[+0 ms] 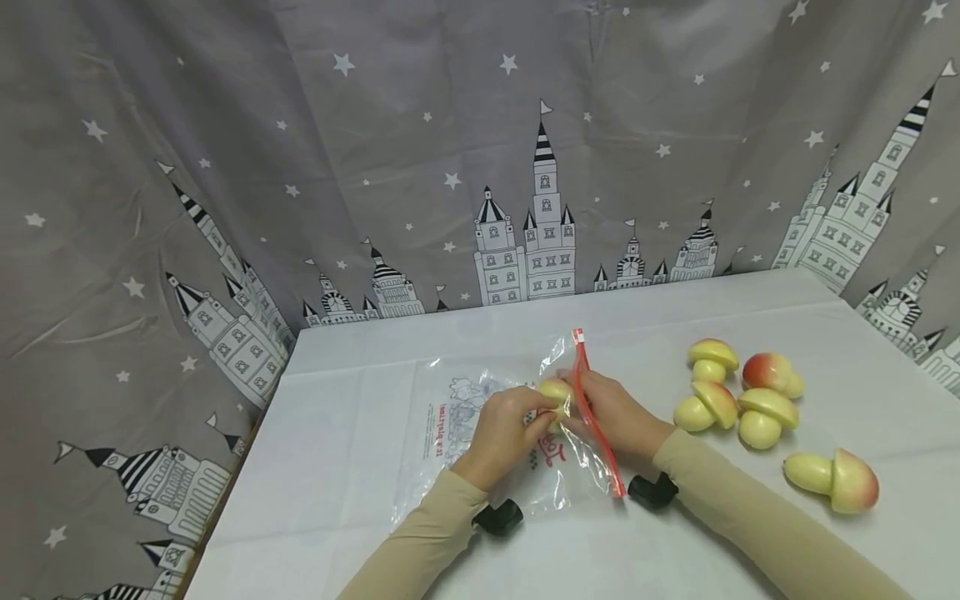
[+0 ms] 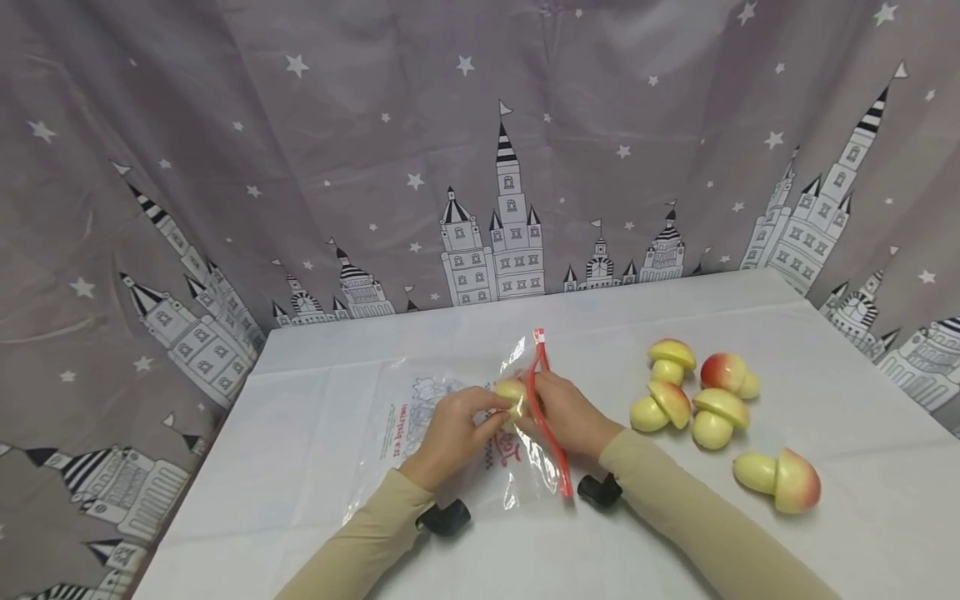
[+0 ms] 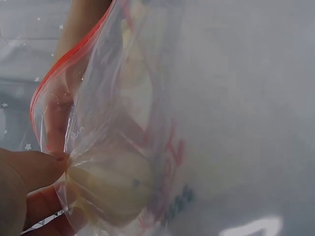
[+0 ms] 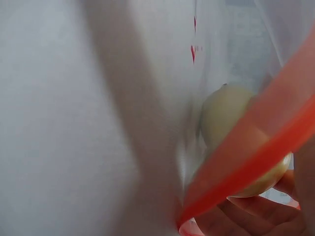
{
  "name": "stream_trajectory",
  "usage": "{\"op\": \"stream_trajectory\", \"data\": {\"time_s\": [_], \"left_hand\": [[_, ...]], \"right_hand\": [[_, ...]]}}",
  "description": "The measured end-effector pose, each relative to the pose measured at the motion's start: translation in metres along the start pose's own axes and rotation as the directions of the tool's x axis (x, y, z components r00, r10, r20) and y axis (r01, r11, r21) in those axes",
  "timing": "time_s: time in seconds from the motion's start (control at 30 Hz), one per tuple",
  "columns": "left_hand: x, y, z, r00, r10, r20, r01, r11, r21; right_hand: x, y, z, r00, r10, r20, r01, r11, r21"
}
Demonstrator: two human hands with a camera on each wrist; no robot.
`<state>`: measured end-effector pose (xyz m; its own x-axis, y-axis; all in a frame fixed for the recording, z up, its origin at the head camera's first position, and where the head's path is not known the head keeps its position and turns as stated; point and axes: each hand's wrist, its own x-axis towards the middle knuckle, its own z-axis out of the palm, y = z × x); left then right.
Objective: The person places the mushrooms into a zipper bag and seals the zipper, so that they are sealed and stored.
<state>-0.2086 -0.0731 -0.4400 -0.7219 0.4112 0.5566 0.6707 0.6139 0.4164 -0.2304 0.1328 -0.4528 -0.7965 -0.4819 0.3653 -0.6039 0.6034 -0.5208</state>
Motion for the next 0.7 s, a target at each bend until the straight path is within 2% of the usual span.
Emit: {"op": "stream_trajectory", "data": {"time_s": [0.33,0.57,0.7], "left_hand": [[0.001,-0.001,0.001,1.000,0.017,0.004,-0.017,1.000,-0.016],[0.002,0.000,-0.001,0.998,0.059,-0.014,-0.059,0.998,-0.014],[0.002,0.000,-0.002,0.997,0.070,-0.015,-0.070,0.997,-0.011]], "right_hand": [[0.009,-0.006,0.006,1.000,-0.024,0.006,0.024,1.000,0.003],[0.011,-0.007,0.007,0.999,-0.025,0.023,0.022,0.993,0.117],[0.014,-0.008,0.010,0.999,-0.030,0.027,0.026,0.990,0.138]]}}
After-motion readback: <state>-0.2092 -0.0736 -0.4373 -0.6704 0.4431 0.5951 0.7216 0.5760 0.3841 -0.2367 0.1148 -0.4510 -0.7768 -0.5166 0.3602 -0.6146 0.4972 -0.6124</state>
